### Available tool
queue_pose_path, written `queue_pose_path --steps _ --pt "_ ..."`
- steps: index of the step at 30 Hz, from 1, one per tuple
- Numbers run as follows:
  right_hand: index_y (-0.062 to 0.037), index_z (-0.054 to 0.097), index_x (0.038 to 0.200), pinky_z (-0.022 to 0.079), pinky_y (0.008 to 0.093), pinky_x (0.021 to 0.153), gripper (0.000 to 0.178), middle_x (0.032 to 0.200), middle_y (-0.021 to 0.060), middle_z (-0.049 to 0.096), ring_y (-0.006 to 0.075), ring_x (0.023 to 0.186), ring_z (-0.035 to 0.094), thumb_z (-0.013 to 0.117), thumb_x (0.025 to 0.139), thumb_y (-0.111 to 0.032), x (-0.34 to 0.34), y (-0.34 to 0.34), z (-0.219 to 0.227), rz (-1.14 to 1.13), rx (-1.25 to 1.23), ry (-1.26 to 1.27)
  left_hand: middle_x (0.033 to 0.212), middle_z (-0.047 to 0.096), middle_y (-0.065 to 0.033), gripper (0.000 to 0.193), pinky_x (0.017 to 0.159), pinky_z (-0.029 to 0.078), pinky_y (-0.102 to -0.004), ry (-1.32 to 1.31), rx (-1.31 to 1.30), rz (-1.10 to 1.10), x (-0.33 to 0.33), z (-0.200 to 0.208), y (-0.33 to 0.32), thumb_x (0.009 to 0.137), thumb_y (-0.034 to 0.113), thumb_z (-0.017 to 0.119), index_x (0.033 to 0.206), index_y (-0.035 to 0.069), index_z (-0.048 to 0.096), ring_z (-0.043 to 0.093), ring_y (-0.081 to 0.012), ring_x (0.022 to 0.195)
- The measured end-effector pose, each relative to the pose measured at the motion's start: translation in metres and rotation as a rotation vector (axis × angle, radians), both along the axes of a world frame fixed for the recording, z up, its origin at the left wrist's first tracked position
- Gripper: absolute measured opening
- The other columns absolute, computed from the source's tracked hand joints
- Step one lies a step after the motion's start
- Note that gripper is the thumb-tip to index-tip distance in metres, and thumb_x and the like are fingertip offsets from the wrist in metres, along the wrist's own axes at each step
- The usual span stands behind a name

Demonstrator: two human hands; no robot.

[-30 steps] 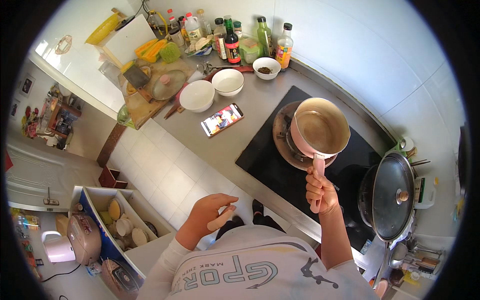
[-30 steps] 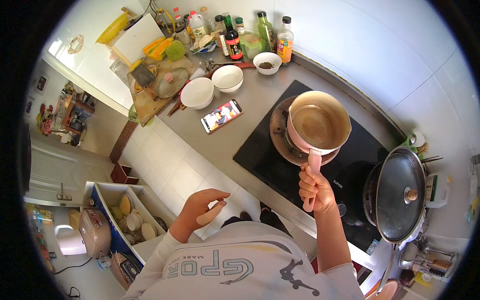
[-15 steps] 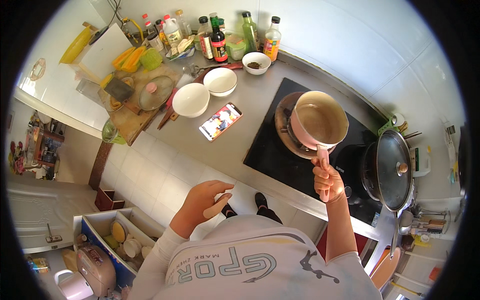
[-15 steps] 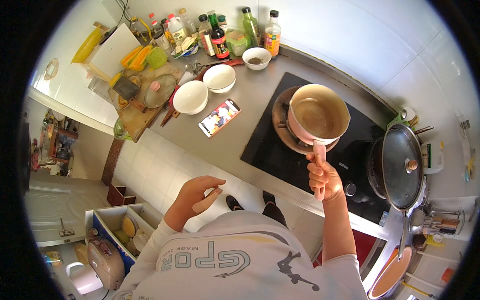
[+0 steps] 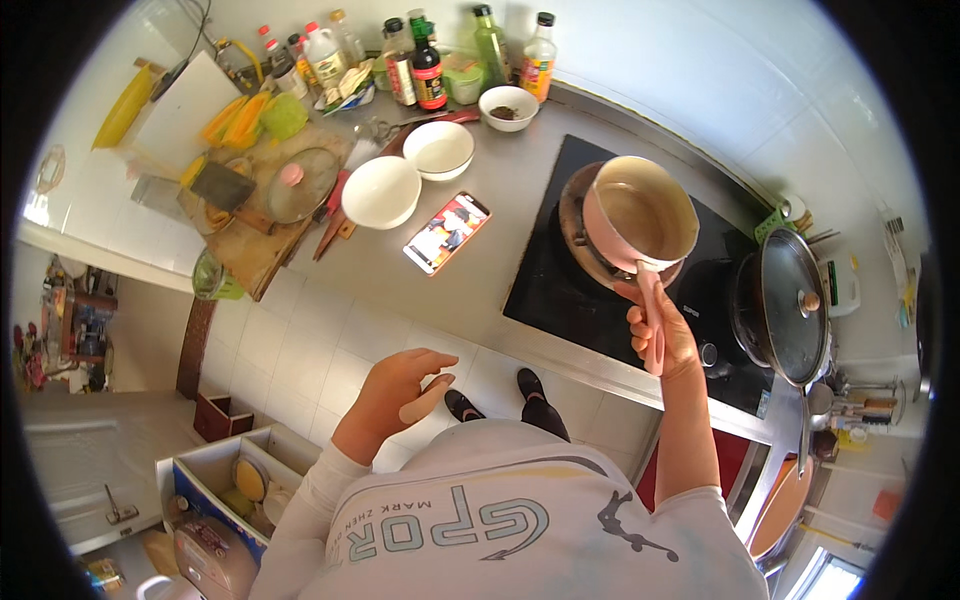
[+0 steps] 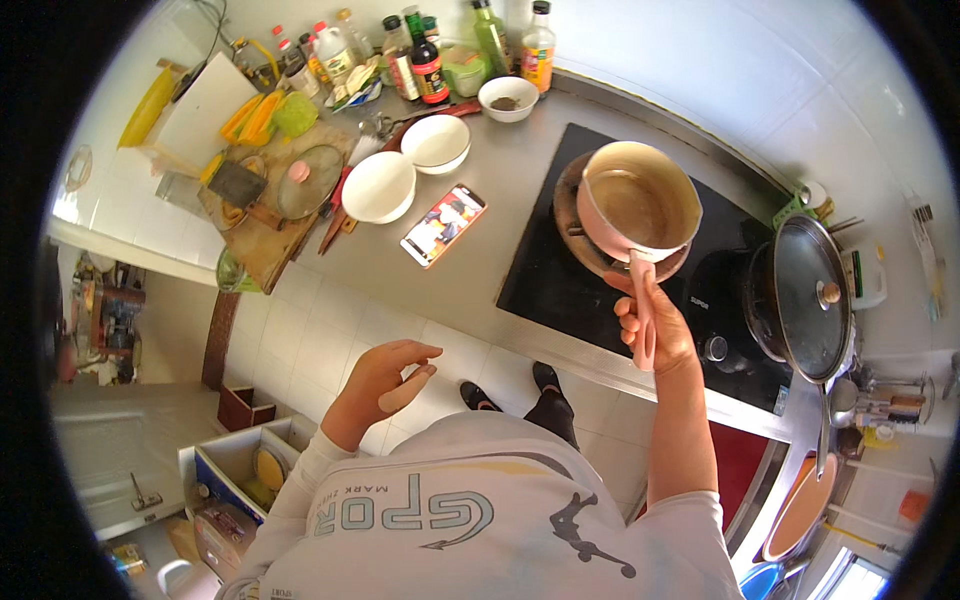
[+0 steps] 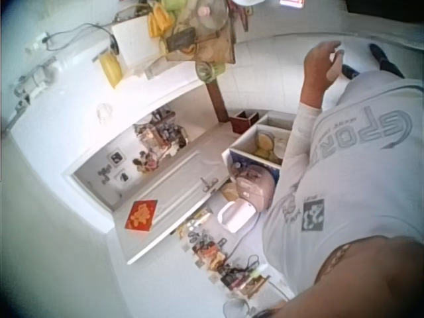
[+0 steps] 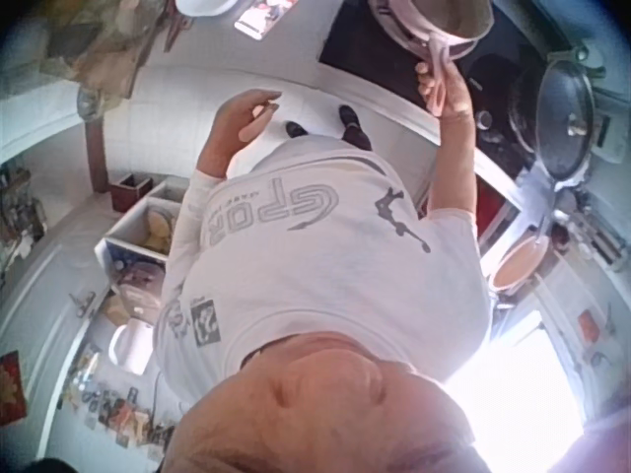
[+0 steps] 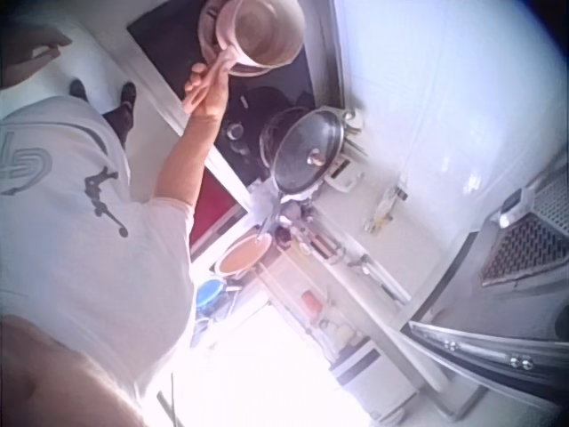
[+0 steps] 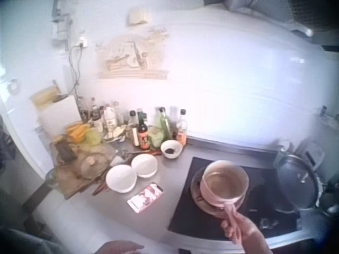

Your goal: The person washes a small pot with a brush and water at the kitchen sink, rinses it, and places it on the stovetop. They also handle a plate of sliced pumpkin and a knife on the counter.

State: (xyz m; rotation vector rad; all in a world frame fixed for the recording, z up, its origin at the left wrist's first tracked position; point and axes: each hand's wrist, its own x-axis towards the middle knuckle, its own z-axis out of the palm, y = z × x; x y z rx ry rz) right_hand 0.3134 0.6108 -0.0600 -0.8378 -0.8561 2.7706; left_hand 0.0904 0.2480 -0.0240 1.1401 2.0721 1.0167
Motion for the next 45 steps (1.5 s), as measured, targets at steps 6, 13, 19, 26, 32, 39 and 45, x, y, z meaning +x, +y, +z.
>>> queue_pose_path --steps 6,13,19,26,32,39,45 --pt "-0.0032 0.07 0.119 0.048 0.0246 0.05 0.05 0.084 0.0075 0.074 0.0123 0.067 0.068 0.059 0.104 -0.049 0.032 0.007 0.038 -0.2 1.066 -0.887 0.097 0.074 -0.0151 0.024 0.071 0.053 -0.0383 -0.045 0.075 0.037 -0.01 -0.009 -0.009 0.091 0.017 0.068 0.109 0.003 0.074 0.067 -0.0308 0.082" --pt "-0.002 0.072 0.094 0.041 0.0199 0.052 0.028 0.071 0.0011 0.067 0.0054 0.06 0.06 0.062 0.105 -0.025 0.008 -0.041 0.114 -0.222 1.162 -0.295 0.1 0.074 -0.0153 0.025 0.074 0.054 -0.038 -0.038 0.041 0.018 -0.009 -0.011 -0.018 0.09 0.016 0.068 0.112 0.004 0.074 0.07 -0.0306 0.086" --pt "0.0011 0.068 0.083 0.046 0.0217 0.053 0.019 0.07 0.0044 0.065 0.0093 0.057 0.061 0.07 0.098 -0.011 -0.051 -0.12 0.123 0.266 0.906 0.15 0.105 0.073 -0.0153 0.028 0.084 0.054 -0.0341 -0.068 0.162 0.096 -0.013 0.018 -0.054 0.092 0.007 0.068 0.119 0.001 0.071 0.07 -0.0249 0.094" --pt "0.0029 0.071 0.084 0.046 0.0257 0.054 0.01 0.073 0.0059 0.068 0.0108 0.061 0.062 0.072 0.092 -0.003 -0.127 -0.193 0.142 0.735 0.695 0.33 0.107 0.073 -0.01 0.028 0.091 0.052 -0.0301 -0.078 0.409 0.624 -0.007 0.073 -0.161 0.095 0.001 0.06 0.12 -0.002 0.072 0.067 -0.0164 0.101" --pt "0.0025 0.074 0.092 0.047 0.0312 0.056 0.008 0.077 0.0136 0.069 0.027 0.063 0.065 0.079 0.088 -0.003 -0.2 -0.253 0.2 1.34 0.478 1.243 0.106 0.074 -0.0108 0.027 0.088 0.053 -0.0305 0.155 0.424 0.89 0.035 0.107 -0.229 0.094 -0.001 0.059 0.117 -0.001 0.073 0.069 -0.0181 0.097" --pt "0.0006 0.068 0.117 0.055 0.0348 0.067 0.028 0.1 0.0137 0.075 0.025 0.081 0.07 0.069 0.099 -0.02 -0.296 -0.387 0.104 1.441 0.468 0.773 0.101 0.074 -0.0114 0.027 0.084 0.053 -0.0314 0.241 0.472 1.152 0.09 0.103 -0.277 0.092 -0.001 0.06 0.114 -0.002 0.074 0.068 -0.0193 0.092" --pt "-0.007 0.064 0.135 0.057 0.035 0.085 0.037 0.115 0.0139 0.075 0.0221 0.105 0.072 0.062 0.099 -0.009 -0.34 -0.462 -0.018 1.475 1.287 0.545 0.106 0.075 -0.0151 0.027 0.086 0.054 -0.0319 0.118 0.438 1.309 0.104 0.07 -0.306 0.092 -0.003 0.062 0.115 -0.001 0.074 0.071 -0.0216 0.098"
